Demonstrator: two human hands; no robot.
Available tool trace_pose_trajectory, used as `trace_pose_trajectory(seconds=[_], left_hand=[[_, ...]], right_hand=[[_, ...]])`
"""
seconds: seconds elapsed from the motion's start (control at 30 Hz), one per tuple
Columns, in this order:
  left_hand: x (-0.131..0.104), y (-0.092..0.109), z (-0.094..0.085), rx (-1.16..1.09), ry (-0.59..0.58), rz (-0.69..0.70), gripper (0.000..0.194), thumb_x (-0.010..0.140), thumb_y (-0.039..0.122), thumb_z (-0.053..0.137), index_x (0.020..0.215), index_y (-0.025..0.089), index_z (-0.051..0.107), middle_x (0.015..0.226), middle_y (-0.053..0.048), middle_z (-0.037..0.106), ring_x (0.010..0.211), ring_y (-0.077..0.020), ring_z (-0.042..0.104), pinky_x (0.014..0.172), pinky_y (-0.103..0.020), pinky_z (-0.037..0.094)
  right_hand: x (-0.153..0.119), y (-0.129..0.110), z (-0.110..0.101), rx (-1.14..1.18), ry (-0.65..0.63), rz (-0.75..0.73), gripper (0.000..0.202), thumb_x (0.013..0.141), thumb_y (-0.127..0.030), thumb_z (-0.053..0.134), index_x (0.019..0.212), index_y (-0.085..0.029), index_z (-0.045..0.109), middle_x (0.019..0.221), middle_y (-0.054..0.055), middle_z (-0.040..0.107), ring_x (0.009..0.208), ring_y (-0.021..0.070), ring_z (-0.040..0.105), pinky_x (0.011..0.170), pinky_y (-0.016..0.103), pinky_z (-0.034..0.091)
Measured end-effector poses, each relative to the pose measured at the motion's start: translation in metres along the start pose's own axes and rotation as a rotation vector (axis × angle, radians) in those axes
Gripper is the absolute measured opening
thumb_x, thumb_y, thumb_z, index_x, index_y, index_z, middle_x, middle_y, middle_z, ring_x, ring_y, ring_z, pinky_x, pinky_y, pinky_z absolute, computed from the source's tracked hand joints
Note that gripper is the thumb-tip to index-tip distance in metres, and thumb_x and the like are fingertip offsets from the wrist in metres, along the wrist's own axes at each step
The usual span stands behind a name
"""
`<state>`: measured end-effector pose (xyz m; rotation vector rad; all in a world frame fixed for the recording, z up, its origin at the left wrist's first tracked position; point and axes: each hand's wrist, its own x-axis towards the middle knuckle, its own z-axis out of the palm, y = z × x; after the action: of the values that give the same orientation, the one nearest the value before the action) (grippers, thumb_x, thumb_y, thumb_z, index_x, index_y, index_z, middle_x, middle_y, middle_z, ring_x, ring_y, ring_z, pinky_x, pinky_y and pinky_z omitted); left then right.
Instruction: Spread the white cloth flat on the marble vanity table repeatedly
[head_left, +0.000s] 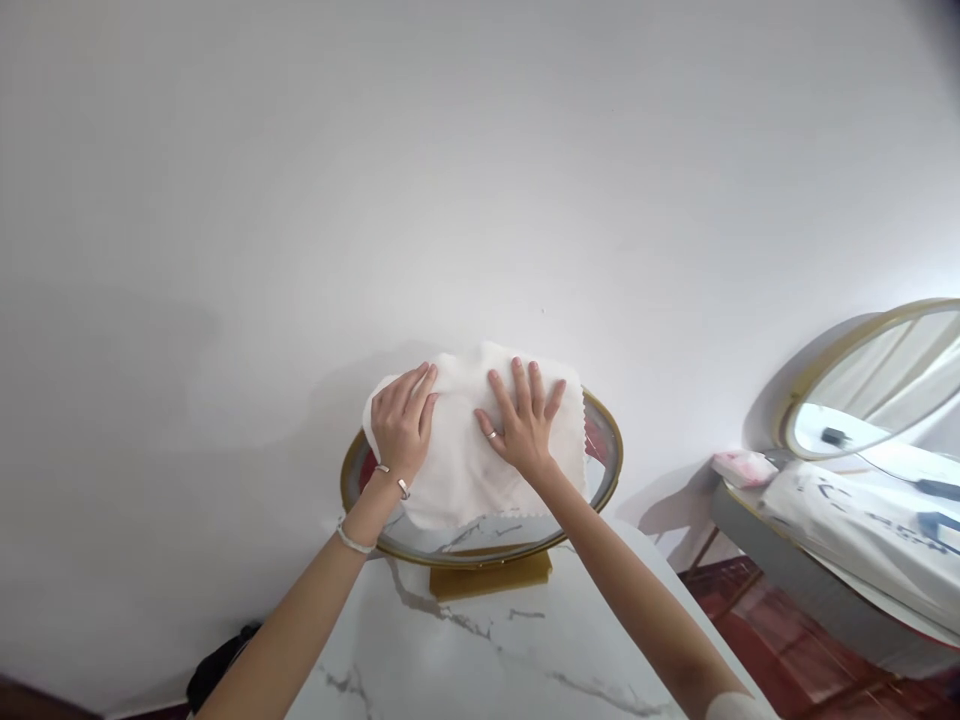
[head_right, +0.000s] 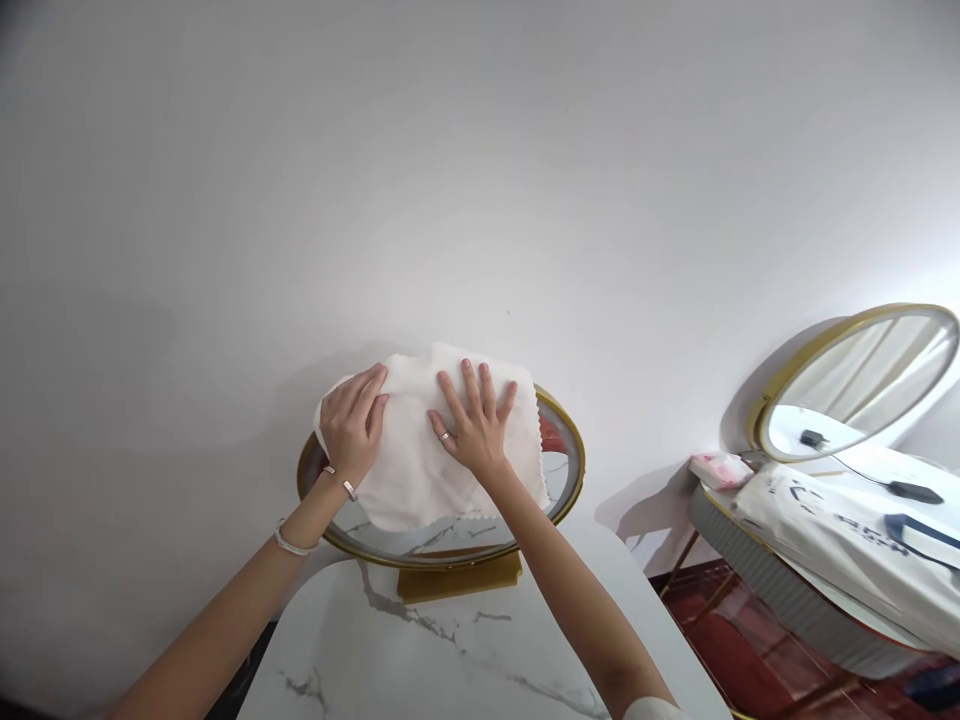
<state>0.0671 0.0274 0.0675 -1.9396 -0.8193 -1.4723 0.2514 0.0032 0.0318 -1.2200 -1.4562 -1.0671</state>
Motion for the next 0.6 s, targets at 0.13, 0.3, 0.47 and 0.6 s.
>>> trace_pose_trajectory(seconds=[0.13, 0.3, 0.47, 0.6], left_hand=[[0.023, 0.022, 0.015, 0.004, -0.04, 0.108, 0.035, 0.094, 0.024, 0.048, 0.128, 0.025, 0.058, 0.121, -0.007, 0.067, 0.113, -0.021, 0.06, 0.093, -0.036, 0.039], [0.046, 0.052, 0.03, -0.037, -0.142, 0.243, 0.033, 0.095, 0.024, 0.045, 0.125, 0.027, 0.06, 0.12, -0.004, 0.068, 0.111, -0.0205, 0.06, 0.089, -0.036, 0.04], [0.041, 0.036, 0.018, -0.055, -0.145, 0.177, 0.032, 0.096, 0.03, 0.046, 0.124, 0.027, 0.061, 0.117, -0.004, 0.069, 0.107, -0.02, 0.061, 0.088, -0.035, 0.04], [0.014, -0.002, -0.003, -0.045, -0.091, 0.002, 0.033, 0.095, 0.035, 0.046, 0.123, 0.026, 0.062, 0.116, -0.006, 0.07, 0.106, -0.0203, 0.061, 0.093, -0.035, 0.041]], right_hand=[[-0.011, 0.022, -0.008, -0.028, 0.002, 0.095, 0.064, 0.093, -0.048, 0.045, 0.149, -0.024, 0.025, 0.15, 0.016, 0.034, 0.143, 0.0327, 0.019, 0.111, 0.064, 0.009], [-0.027, 0.04, -0.017, -0.006, 0.049, 0.39, 0.063, 0.094, -0.051, 0.038, 0.147, -0.019, 0.026, 0.149, 0.02, 0.029, 0.14, 0.0344, 0.023, 0.107, 0.066, 0.017], [-0.009, 0.027, -0.015, 0.035, 0.074, 0.38, 0.051, 0.094, -0.047, 0.036, 0.139, -0.024, 0.044, 0.136, 0.014, 0.045, 0.13, 0.0335, 0.037, 0.107, 0.067, 0.014], [0.023, -0.013, 0.0, 0.067, 0.003, 0.175, 0.051, 0.091, -0.046, 0.043, 0.14, -0.032, 0.045, 0.138, 0.01, 0.045, 0.133, 0.0347, 0.034, 0.11, 0.066, 0.003]])
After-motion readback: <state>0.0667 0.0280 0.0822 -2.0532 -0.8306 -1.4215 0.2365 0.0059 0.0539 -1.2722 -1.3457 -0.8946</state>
